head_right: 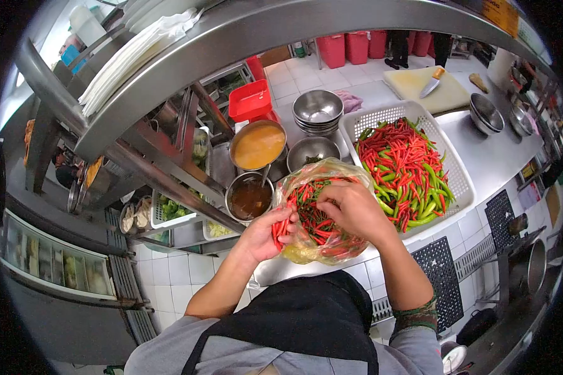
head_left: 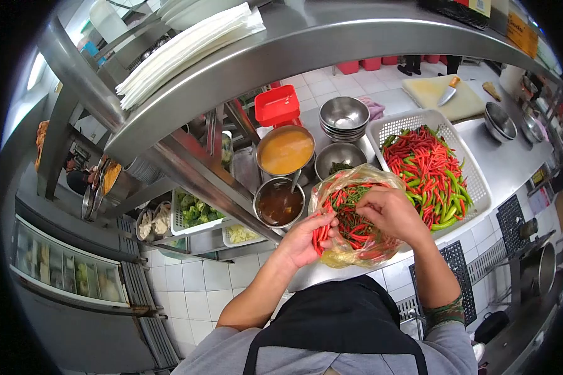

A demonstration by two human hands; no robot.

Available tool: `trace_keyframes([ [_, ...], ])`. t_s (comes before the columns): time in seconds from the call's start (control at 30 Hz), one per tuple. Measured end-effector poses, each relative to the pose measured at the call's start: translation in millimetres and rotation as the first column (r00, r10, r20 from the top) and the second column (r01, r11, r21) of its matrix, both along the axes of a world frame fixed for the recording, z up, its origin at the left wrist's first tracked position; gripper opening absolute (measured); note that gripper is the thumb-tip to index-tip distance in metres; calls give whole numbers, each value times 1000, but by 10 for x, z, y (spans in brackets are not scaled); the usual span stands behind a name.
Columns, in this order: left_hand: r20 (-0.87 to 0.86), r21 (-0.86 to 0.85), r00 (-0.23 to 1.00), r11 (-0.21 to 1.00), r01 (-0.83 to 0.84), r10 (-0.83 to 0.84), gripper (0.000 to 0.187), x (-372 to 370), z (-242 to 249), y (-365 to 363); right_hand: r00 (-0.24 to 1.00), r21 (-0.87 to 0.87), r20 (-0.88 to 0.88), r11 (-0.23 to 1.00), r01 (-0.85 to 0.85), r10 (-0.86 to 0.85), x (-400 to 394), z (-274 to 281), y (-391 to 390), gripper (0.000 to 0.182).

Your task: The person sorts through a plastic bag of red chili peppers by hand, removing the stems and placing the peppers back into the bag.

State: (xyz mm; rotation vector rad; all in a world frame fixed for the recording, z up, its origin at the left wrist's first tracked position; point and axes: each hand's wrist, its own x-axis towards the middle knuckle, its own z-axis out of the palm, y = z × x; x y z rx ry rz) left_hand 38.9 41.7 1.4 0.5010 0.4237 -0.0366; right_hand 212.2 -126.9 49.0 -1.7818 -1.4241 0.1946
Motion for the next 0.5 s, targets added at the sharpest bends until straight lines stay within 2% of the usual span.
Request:
trace_keyframes([
  [0.1,-67,43,998,999,10,-8,16,31,57,-66,1000,32,19,999,-18,17,-39,104,-69,10],
  [0.2,-84,96,996,995,-2,10,17,54,153,-112,983,-145,113,981,-126,142,-100,-26,-57,14],
  [0.3,-54,115,998,993,20,-14,18,39,144,-76,967,-433,4,872,-229,256,-129,-276,-17,16],
  [0.43,-56,97,998,995,-1,7,15,-24,97,-85,979,-208,6,958,-199,204,-37,-184,-66,10],
  [0.5,-54,99,998,995,-11,17,13,-37,90,-91,995,-48,11,994,-101,101,-24,-57,-93,7],
])
